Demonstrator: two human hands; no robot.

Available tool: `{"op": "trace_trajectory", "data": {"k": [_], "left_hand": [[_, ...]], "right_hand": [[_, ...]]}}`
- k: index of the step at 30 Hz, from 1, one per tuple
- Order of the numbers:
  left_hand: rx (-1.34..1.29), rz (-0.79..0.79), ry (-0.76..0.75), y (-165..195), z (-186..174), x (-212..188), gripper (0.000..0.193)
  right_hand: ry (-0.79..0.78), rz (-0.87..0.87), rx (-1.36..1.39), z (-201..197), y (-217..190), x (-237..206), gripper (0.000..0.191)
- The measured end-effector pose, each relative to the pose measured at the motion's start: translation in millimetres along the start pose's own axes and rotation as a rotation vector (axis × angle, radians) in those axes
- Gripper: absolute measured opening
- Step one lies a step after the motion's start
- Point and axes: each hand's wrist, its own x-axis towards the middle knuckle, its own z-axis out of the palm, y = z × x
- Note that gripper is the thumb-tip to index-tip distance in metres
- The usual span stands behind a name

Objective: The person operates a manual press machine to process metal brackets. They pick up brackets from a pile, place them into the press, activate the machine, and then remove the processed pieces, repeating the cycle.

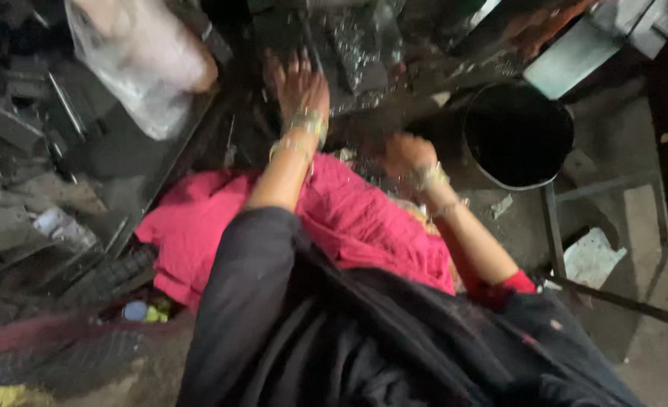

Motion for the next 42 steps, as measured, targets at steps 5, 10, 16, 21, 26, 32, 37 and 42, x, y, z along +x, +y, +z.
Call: {"op": "trace_trajectory", "data": {"k": [5, 10, 16, 21, 26, 32, 37, 42], "left_hand": [[-0.086, -0.084, 0.218, 5.4, 2.4, 9.3, 0.045], [-0.067, -0.077, 0.111, -6.2, -9.7, 11.0, 0.033], [0.064, -0.142, 0.091, -15.5, -39.8, 45.1, 0.030], [0.063, -0.136, 0.042, -3.8, -36.1, 47.7, 0.029], [0.066, -0.141, 0.189, -12.5, -24.7, 31.6, 0.041], [0.141, -0.088, 0.126, -11.0, -23.7, 39.2, 0.050], [0.062, -0.103, 0.079, -5.8, -23.5, 38.2, 0.044], [0.144, -0.069, 0.117, -14.0, -23.7, 28.5, 0.048]], "right_hand": [[0.120, -0.044, 0.151, 24.0, 0.7, -20.9, 0.044], [0.140, -0.148, 0.104, 27.0, -0.9, -25.0, 0.046], [0.037, 0.081, 0.122, -11.0, -6.2, -2.5, 0.060], [0.352, -0.204, 0.258, 8.3, -13.7, -35.3, 0.038], [0.209, -0.026, -0.032, -3.3, -10.4, -16.3, 0.050], [0.098, 0.035, 0.156, 1.8, 1.4, -14.5, 0.046], [0.276, -0.256, -0.069, 22.8, -0.5, -36.6, 0.032], [0.150, -0.243, -0.129, -18.9, -13.6, -20.8, 0.035]]}}
